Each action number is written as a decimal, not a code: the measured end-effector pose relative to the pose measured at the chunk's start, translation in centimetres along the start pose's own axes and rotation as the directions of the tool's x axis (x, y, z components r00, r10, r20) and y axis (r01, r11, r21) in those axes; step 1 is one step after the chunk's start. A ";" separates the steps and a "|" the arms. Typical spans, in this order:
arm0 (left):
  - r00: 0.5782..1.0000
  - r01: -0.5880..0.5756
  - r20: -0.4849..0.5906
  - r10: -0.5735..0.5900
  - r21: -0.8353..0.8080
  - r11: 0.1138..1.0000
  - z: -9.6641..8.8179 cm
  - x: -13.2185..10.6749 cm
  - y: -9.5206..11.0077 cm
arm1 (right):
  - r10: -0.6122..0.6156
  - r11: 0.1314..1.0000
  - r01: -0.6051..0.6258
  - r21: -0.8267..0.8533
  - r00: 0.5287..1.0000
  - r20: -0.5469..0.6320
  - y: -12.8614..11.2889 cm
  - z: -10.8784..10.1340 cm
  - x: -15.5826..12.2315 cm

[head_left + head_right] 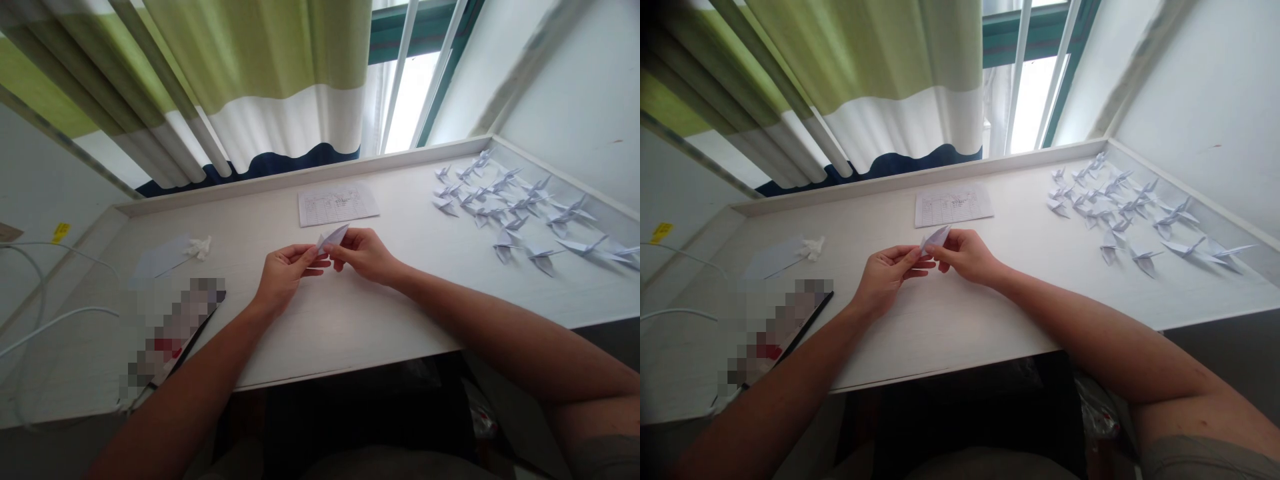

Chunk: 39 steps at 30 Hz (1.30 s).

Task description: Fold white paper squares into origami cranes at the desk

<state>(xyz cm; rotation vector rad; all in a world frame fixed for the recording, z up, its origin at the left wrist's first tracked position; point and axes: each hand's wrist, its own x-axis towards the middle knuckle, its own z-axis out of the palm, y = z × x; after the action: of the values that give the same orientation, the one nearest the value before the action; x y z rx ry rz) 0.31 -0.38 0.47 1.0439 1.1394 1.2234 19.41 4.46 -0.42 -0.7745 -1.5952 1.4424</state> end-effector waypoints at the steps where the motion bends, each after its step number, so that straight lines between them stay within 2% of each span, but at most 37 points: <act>1: 1.000 -0.011 -0.002 0.011 0.012 1.000 0.0 0.0 0.0 | 0.006 1.000 -0.006 0.011 1.000 0.004 0.0 0.1 0.0; 7: 0.996 -0.079 0.049 0.075 0.085 0.993 0.6 -0.2 -0.1 | 0.007 1.000 -0.007 0.016 1.000 -0.008 -0.9 0.4 -0.2; 16: 0.996 -0.025 0.084 0.020 0.052 0.998 0.8 -0.4 0.3 | -0.019 0.998 0.021 0.065 0.999 -0.027 -1.1 0.4 -0.2; 22: 0.995 -0.042 0.093 0.036 0.067 0.997 0.8 -0.3 0.2 | 0.009 0.995 -0.003 0.097 0.998 -0.060 -1.4 0.6 -0.2; 30: 0.993 -0.055 0.105 0.048 0.070 0.996 0.7 -0.5 0.3 | -0.019 0.996 0.025 0.087 0.997 -0.070 -1.7 0.4 -0.4; 32: 0.993 -0.093 0.084 0.085 0.094 0.991 0.6 -0.5 0.2 | -0.033 0.995 0.041 0.095 0.995 -0.089 -1.5 0.3 -0.4; 36: 0.970 -0.240 0.010 0.243 0.203 0.949 0.5 -0.6 -0.2 | -0.118 0.989 0.130 0.072 0.981 -0.155 -1.4 0.1 -0.3; 39: 0.941 -0.315 -0.024 0.338 0.299 0.901 0.5 -0.8 -0.4 | -0.136 0.988 0.143 0.056 0.985 -0.110 -1.4 0.1 -0.4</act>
<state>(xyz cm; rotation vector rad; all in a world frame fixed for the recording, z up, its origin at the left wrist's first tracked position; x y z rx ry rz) 0.82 -1.17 0.20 1.4702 1.2643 1.3925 19.62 3.89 0.89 -0.6768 -1.4857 1.3233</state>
